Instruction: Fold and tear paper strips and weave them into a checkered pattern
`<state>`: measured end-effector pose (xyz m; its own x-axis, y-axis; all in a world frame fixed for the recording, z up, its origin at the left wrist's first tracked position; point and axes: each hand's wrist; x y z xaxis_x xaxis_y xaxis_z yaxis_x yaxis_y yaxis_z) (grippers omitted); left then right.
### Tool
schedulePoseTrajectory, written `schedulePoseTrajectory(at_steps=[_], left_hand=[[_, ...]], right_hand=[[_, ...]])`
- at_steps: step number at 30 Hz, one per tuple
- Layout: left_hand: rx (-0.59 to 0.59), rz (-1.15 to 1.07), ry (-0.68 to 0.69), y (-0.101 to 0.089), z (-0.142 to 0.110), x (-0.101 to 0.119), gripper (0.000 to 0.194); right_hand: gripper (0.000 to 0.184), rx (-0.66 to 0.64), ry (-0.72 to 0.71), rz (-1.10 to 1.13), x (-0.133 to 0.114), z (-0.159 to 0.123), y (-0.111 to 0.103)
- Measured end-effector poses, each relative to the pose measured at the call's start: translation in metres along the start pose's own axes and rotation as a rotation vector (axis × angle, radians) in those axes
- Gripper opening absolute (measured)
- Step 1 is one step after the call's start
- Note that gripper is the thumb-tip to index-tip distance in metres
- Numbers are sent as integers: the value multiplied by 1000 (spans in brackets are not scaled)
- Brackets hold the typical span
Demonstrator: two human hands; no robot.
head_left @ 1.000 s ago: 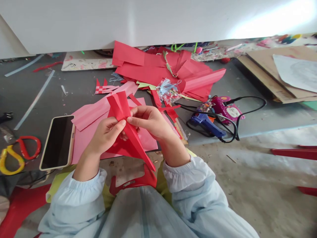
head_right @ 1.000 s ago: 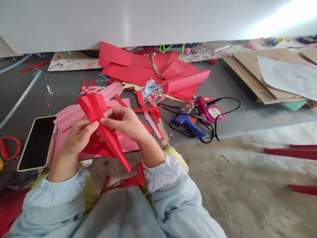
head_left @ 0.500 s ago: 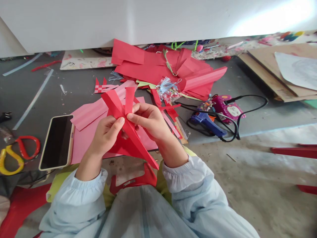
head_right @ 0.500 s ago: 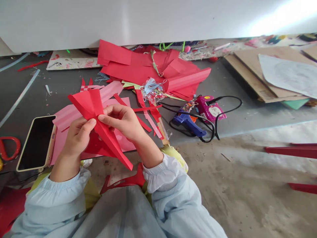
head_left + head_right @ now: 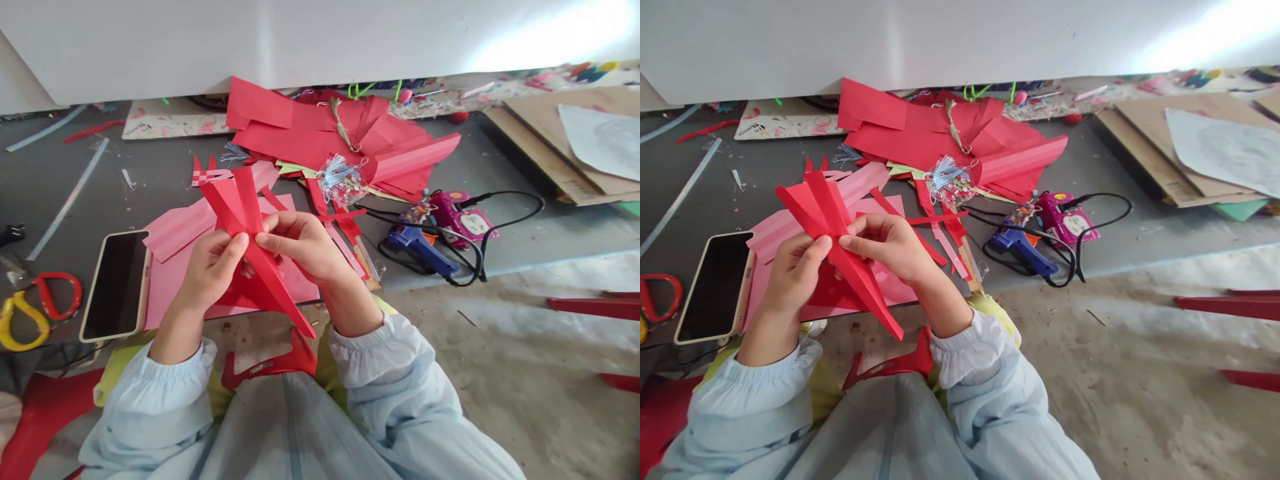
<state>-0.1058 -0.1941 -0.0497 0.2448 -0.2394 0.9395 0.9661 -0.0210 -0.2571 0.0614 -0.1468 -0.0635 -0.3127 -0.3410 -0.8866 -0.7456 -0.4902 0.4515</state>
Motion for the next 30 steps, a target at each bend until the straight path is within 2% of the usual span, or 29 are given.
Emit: schedulePoseTrajectory(at_steps=[8, 13, 20, 30], left_hand=[[70, 49, -37, 1, 1, 1, 40], [64, 7, 3, -2, 2, 1, 35], [-85, -20, -40, -4, 3, 5, 34], [-11, -61, 10, 0, 3, 2, 33]], right_hand=[[34, 33, -17, 5, 0, 1, 2], [34, -31, 59, -6, -3, 0, 0], [34, -21, 37, -5, -9, -1, 0], [35, 55, -26, 20, 0, 1, 2]])
Point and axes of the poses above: each hand's wrist, its own z-axis towards the middle knuckle, its own y-axis out of the palm, x = y × z, and after that the axes turned 8 degrees about y, right-handed
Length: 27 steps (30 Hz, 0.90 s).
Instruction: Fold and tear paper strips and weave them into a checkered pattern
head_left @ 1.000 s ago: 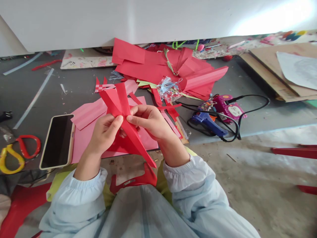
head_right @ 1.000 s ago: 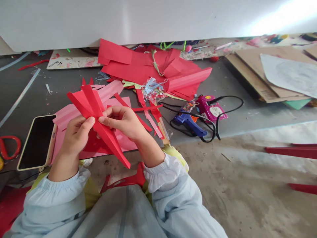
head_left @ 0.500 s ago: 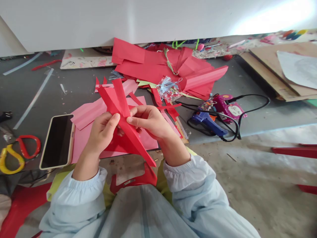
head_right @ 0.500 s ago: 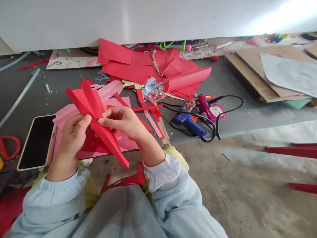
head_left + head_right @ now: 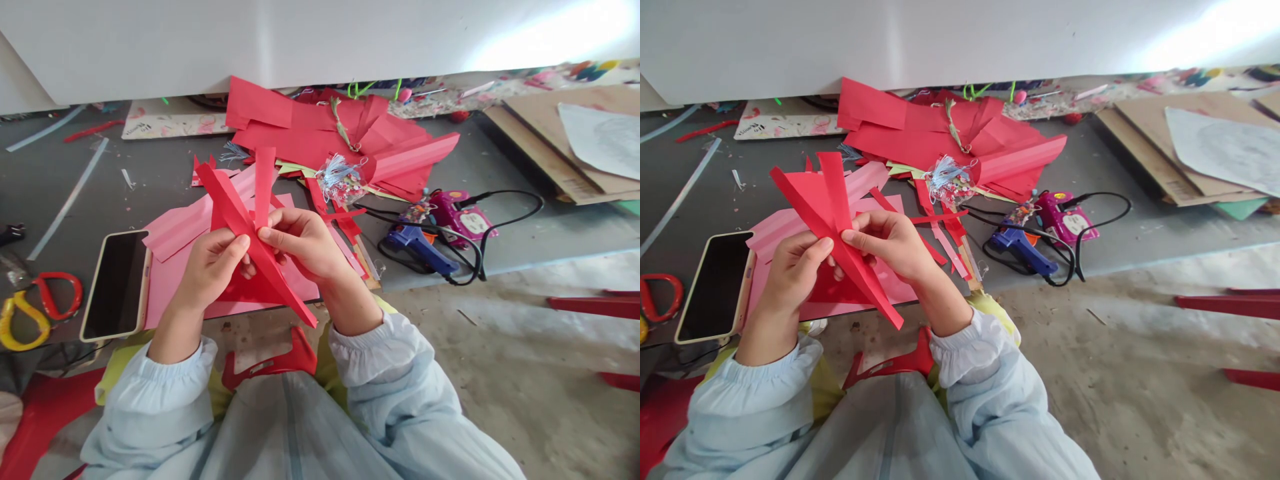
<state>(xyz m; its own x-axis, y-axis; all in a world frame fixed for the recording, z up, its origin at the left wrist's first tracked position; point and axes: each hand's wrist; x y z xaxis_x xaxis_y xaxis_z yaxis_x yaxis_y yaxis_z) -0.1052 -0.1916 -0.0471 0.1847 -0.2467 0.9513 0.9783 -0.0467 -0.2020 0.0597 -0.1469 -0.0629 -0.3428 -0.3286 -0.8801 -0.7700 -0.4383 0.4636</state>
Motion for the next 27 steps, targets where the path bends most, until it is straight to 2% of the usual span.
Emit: schedulePoseTrajectory(at_steps=[8, 14, 27], left_hand=[[20, -9, 51, -5, 2, -4, 31], [-137, -30, -17, -6, 0, -1, 31], [-50, -116, -5, -1, 1, -10, 34]], right_hand=[[28, -76, 97, 16, -6, -4, -2], [27, -5, 79, 8, -6, -4, -3], [32, -15, -5, 18, 3, -1, 2]])
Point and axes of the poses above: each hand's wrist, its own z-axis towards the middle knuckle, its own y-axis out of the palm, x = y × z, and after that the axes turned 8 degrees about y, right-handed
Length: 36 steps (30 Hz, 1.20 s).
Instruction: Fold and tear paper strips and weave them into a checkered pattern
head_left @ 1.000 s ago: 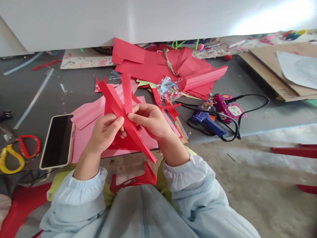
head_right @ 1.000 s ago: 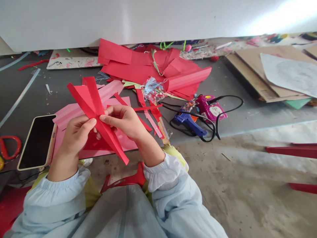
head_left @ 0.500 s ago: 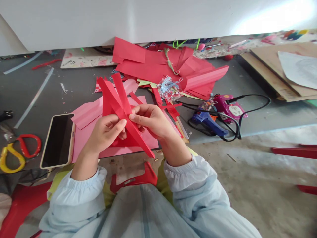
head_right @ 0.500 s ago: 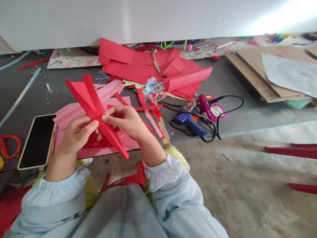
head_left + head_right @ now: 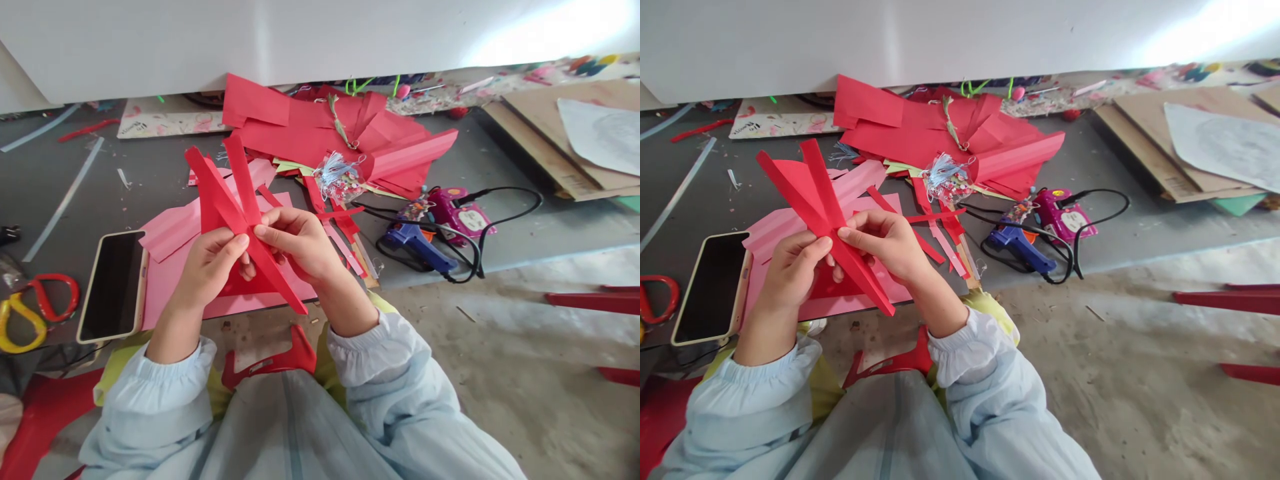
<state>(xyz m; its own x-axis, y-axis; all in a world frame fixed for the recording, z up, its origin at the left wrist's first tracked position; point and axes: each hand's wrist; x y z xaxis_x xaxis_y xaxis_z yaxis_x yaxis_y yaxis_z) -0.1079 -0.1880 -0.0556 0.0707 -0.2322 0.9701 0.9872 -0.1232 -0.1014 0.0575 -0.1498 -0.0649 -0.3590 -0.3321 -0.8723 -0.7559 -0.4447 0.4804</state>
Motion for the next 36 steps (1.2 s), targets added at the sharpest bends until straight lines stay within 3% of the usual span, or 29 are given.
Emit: schedulePoseTrajectory(at_steps=[6, 12, 19, 25, 29, 36], left_hand=[[30, 26, 36, 0, -1, -1, 33], [59, 68, 36, -3, -2, -1, 33], [82, 58, 8, -2, -1, -3, 35], [121, 11, -11, -1, 0, -5, 35], [149, 23, -46, -3, 1, -6, 34], [-49, 37, -110, -1, 0, 7, 33]], right_hand=[[29, 3, -24, 45, 0, 0, -1], [31, -51, 86, -21, -5, 0, -6], [29, -60, 60, 10, -2, 0, -3], [39, 50, 82, 41, -3, 3, 0], [38, 4, 132, 4, -5, 3, -2], [33, 10, 91, -13, -6, 2, -4]])
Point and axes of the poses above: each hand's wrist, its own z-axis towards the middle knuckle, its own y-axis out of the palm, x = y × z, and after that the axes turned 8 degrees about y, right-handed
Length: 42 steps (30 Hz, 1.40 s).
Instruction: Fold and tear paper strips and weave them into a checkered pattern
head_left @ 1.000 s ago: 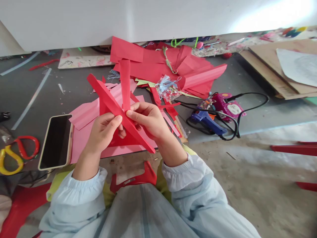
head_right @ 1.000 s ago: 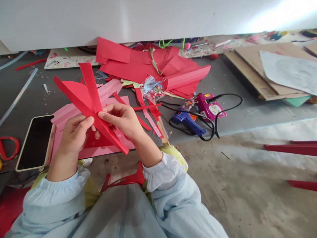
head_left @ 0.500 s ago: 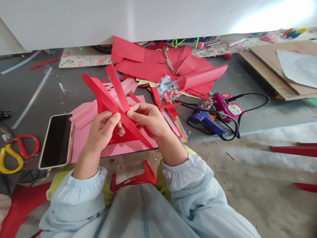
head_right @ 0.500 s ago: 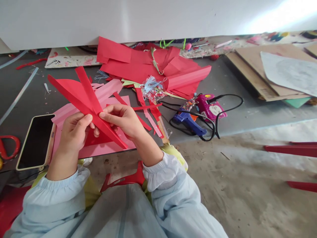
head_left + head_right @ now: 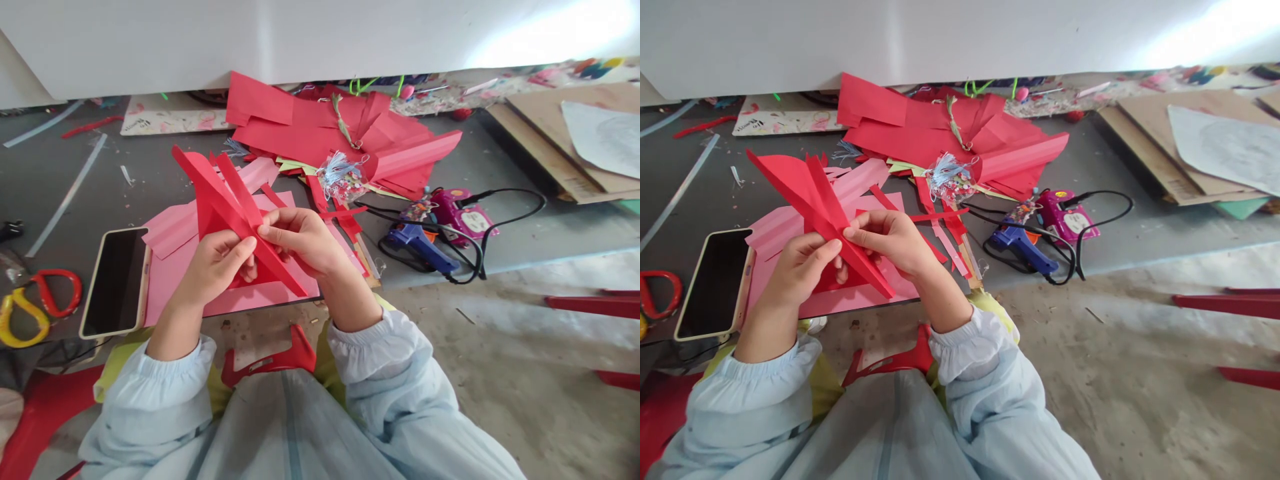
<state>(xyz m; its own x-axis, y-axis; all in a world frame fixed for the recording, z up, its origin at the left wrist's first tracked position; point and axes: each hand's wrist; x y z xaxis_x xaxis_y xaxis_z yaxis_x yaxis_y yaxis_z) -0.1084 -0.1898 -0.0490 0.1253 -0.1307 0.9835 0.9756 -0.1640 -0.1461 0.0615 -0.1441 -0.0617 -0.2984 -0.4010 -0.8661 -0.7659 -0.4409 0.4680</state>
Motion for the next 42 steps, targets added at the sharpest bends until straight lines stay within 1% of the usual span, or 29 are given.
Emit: schedulePoseTrajectory(at_steps=[6, 11, 18, 24, 28, 31, 35, 37, 40, 42], left_hand=[[10, -84, 13, 0, -1, -5, 34], [39, -103, 26, 0, 0, -10, 35], [79, -39, 4, -2, -1, -9, 34], [99, -40, 30, 1, 1, -7, 34], [119, -41, 33, 1, 1, -7, 34], [119, -19, 25, 0, 1, -7, 35], [132, -22, 40, -2, 1, -7, 34], [118, -31, 22, -2, 1, -5, 34], [23, -35, -28, -1, 0, -2, 33], [-14, -46, -35, 0, 0, -1, 33]], right_hand=[[36, 20, -39, -17, 2, 0, 2], [36, 43, -62, 2, 3, 1, 2], [38, -3, 27, -41, 0, -2, -1], [34, -18, -16, -10, 3, -2, 2], [38, 25, -23, 5, 1, -1, 4], [40, 33, 8, -19, -1, -1, 2], [41, 4, 73, -58, -3, -2, -2], [41, 4, 80, -58, -3, -2, -3], [40, 3, 62, -38, -3, -3, -3], [38, -5, 40, -26, -2, -3, -2]])
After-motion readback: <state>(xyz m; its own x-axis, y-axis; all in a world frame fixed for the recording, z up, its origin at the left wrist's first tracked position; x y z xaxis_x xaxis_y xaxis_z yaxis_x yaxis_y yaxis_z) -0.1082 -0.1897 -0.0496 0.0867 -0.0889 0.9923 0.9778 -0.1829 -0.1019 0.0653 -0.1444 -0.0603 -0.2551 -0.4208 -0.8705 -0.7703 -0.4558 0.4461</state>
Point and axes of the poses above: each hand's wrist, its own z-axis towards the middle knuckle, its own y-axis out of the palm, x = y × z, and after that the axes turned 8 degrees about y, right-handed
